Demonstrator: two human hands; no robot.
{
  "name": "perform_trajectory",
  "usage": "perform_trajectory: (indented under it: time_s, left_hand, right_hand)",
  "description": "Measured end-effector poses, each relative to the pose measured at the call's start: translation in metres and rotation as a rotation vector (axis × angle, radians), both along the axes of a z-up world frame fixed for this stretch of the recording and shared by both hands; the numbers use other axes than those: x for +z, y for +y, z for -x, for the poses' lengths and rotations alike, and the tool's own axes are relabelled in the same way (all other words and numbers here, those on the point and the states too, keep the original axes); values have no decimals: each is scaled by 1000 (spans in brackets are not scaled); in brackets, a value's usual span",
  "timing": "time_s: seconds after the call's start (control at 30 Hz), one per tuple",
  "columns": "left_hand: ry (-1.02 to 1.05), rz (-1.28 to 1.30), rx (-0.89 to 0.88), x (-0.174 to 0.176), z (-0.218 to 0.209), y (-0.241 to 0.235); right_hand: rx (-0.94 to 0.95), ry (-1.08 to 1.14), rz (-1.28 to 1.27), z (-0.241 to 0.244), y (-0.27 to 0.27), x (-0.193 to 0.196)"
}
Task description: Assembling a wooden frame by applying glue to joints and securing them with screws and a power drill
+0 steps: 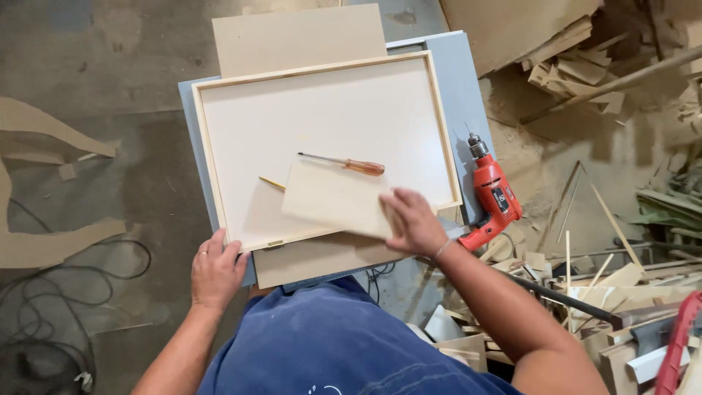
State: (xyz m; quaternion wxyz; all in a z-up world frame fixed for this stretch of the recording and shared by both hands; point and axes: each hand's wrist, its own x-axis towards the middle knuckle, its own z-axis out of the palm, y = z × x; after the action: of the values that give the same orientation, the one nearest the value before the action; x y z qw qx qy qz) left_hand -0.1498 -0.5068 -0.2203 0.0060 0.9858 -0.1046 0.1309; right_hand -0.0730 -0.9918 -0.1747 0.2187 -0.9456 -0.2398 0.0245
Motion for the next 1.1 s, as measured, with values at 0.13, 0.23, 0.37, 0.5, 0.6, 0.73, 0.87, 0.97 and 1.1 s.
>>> perform_trajectory:
  time_s: [0.13, 0.23, 0.37, 0.5, 0.6, 0.73, 0.87, 0.97, 1.1]
  left_hand:
    - [-77, -13, -31, -15, -2, 6]
    - [-104, -66, -54, -26, -8, 12]
    - [-127, -122, -34, -28, -22, 15]
    - [-118, -143, -32, -20, -45, 13]
    - [-101, -76, -56, -10, -62, 3]
    - [-103, -62, -48, -9, -79, -1]
    - [-109, -76, -47, -18, -85, -3]
    - [-90, -73, -38, -18, -89, -2]
    - [-44, -56, -35, -17, -98, -4]
  right_hand:
    - [95, 92, 68, 72, -6, 5]
    - [166, 160, 161, 83, -10, 7]
    - [224, 165, 211, 73, -8, 2]
    - [254, 122, 244, 48, 0, -6]
    - [260, 49, 226, 38, 19, -11]
    - [278, -3, 161, 34, 52, -18]
    - [130, -107, 149, 29, 76, -41]
    - [43, -110, 153, 28, 86, -50]
    - [-37, -74, 161, 35, 88, -43]
